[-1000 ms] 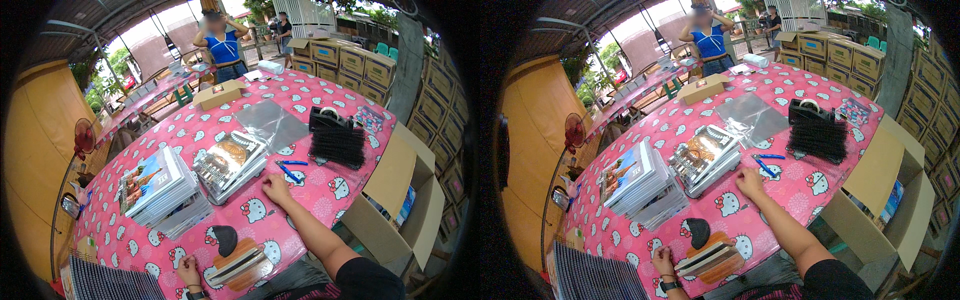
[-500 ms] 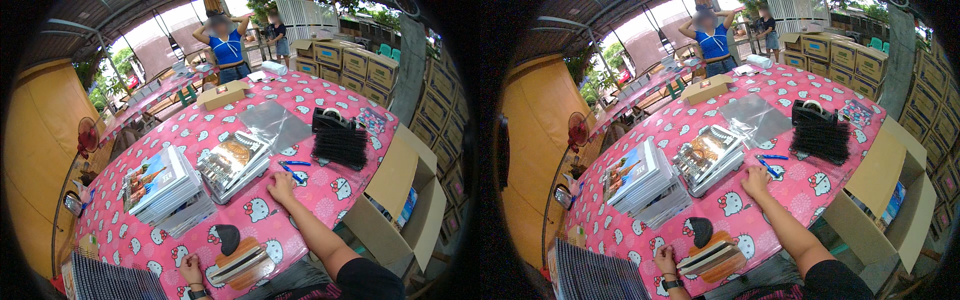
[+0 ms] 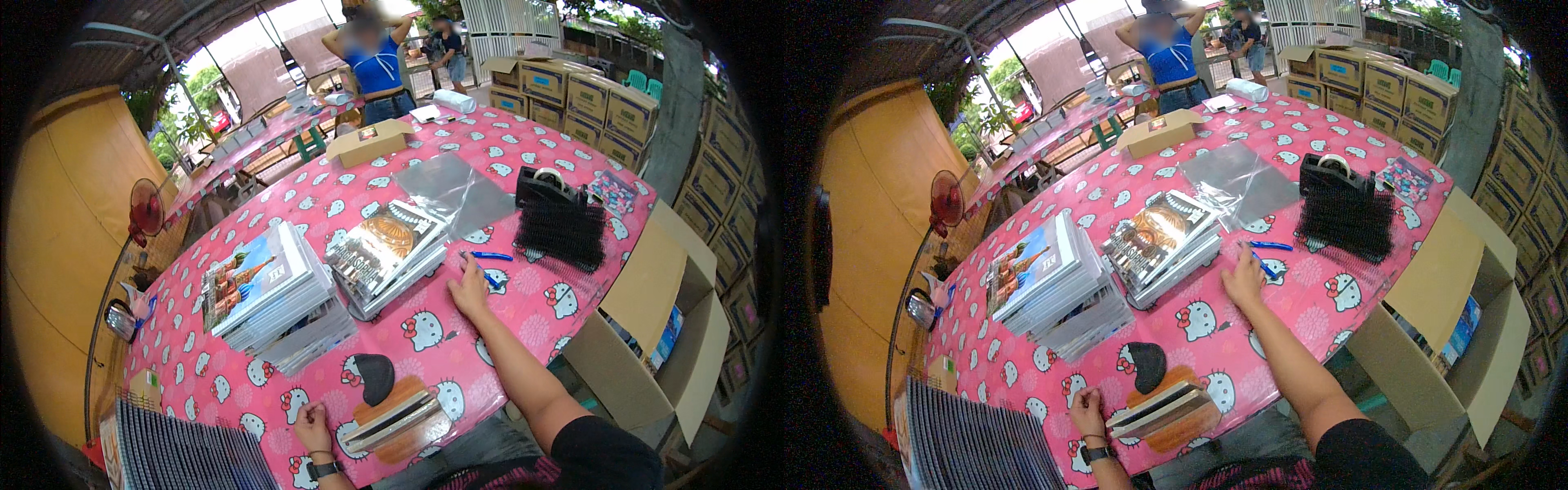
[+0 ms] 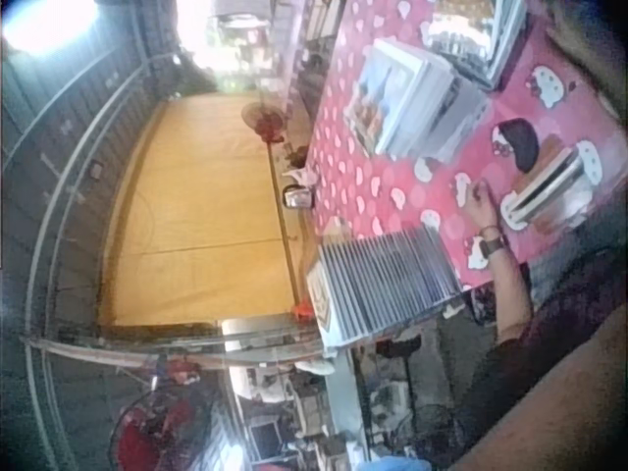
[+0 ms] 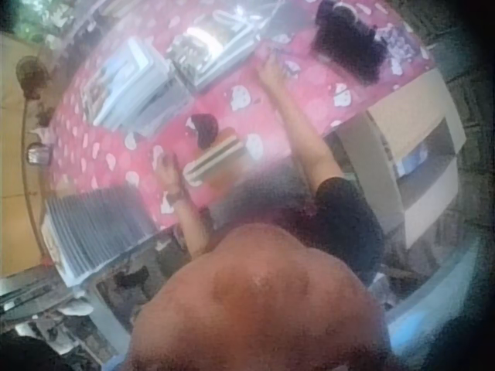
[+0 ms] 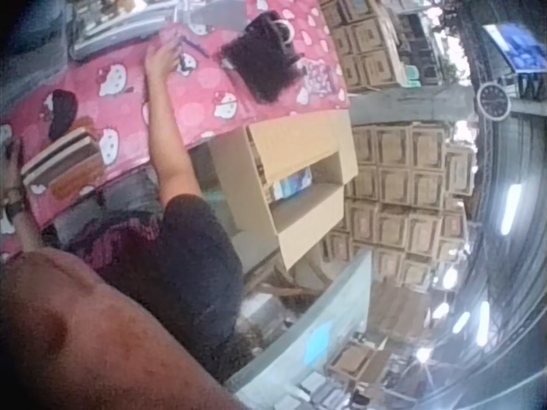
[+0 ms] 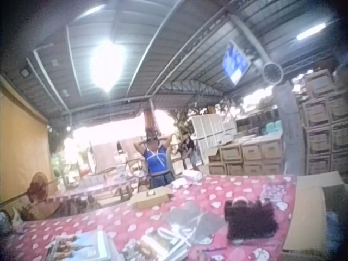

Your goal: The person uses snips to trim the excess plastic coil from the spines of a stack of spiral-bound notebooks. They handle each notebook one at a time, cutting the coil at both ends before returning it to the stack on the table.

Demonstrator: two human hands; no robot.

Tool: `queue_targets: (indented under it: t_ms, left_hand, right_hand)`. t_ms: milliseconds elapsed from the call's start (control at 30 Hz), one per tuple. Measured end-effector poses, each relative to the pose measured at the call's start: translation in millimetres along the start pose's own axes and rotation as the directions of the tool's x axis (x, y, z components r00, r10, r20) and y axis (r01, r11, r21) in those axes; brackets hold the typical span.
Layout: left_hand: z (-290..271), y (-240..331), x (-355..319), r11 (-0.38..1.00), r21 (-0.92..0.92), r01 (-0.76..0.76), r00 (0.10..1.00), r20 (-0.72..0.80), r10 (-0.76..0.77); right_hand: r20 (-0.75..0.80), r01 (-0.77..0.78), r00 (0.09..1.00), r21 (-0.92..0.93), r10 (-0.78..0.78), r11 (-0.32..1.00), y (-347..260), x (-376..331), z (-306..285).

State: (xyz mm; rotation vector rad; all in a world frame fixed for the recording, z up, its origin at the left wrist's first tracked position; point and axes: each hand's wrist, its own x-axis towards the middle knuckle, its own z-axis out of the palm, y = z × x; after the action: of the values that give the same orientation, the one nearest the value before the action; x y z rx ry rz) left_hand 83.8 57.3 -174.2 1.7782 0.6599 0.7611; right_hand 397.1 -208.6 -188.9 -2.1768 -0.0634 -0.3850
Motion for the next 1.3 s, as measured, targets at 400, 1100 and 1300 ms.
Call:
queue_targets:
  t_ms: [400, 1100, 1300]
  left_hand:
    - [2.4, -2.6, 1.3, 1.000, 0.008, 0.026, 1.000, -0.005, -0.026]
    - [99.9, 60.9, 83.8, 0.931, 0.054, -0.361, 0.724, 0.645, 0.244]
    - [167.8, 19.3, 110.6, 0.884, 0.182, -0.431, 0.814, 0.502, 0.294]
  right_hand:
    - [0.042, 0.030, 0.998, 0.138, -0.036, 0.990, 14.9, 11.9, 2.7]
    - [0.208, 0.182, 0.963, -0.046, -0.169, 0.982, -3.9, 53.7, 18.9]
    - [0.174, 0.189, 0.961, 0.158, -0.216, 0.969, 12.8, 74.7, 33.5]
